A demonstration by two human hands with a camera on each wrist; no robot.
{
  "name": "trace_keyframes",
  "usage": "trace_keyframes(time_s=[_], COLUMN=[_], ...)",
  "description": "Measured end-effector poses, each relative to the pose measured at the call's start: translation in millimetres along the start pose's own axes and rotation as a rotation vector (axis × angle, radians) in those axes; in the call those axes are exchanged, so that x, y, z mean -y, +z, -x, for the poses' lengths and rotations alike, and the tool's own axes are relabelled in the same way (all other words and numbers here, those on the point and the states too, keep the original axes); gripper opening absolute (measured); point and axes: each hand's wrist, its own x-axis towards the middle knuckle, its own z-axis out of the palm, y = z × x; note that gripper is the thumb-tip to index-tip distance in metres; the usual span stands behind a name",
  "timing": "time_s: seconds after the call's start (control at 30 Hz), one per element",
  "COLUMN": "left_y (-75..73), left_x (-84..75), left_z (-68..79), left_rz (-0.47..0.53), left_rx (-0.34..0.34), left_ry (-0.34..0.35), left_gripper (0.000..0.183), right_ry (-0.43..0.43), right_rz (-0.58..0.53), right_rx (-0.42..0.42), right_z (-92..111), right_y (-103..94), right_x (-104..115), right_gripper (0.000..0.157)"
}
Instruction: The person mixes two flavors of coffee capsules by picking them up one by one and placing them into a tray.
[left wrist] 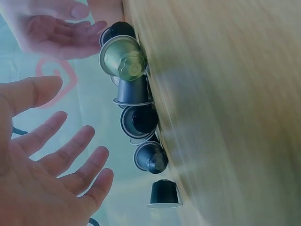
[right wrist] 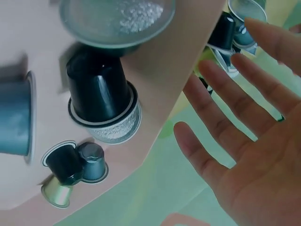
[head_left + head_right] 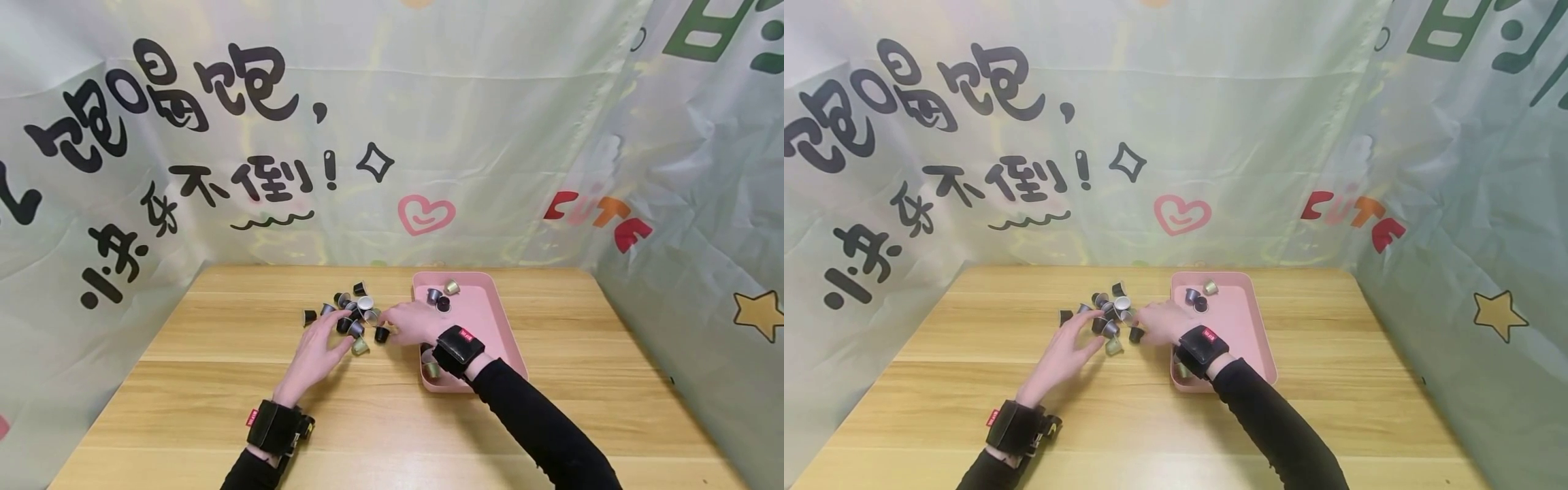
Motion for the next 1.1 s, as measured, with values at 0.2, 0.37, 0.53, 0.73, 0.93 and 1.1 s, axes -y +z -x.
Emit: trace_keyframes(time_s=[0.2, 0.37, 0.53, 0.73, 0.93, 1.1], left_y=[-0.5, -1.1, -1.4, -1.4, -1.1, -1.2], left_x=[0.2, 0.1, -0.6, -0.8, -0.3, 0.1], left_z=[0.1, 0.3, 0.4, 0.3, 0.3, 0.7], left_rz=[0.004, 0.003, 0.001, 0.000, 0.001, -0.005], left_rx=[0.003, 0.006, 0.011, 0.020, 0.023, 0.022], left_ry=[-0.005, -0.006, -0.015, -0.019, -0.020, -0.012], left_gripper=[0.054, 0.054, 0.055, 0.054, 0.054, 0.053], right_ry=[-0.018, -0.003, 0.015, 0.010, 0.006, 0.002], right_rz=[0.087, 0.131, 0.191, 0.252, 0.244, 0.164], right_rx=[-0.034, -0.044, -0.054, -0.067, -0.118, -0.136], right_z=[-7, -12, -14, -15, -11, -3], right_y=[7.2, 13.6, 19.5, 23.1, 21.3, 16.6], right_x=[7, 10, 11, 11, 10, 12], right_gripper=[0.035, 0.028, 0.026, 0.020, 0.022, 0.027])
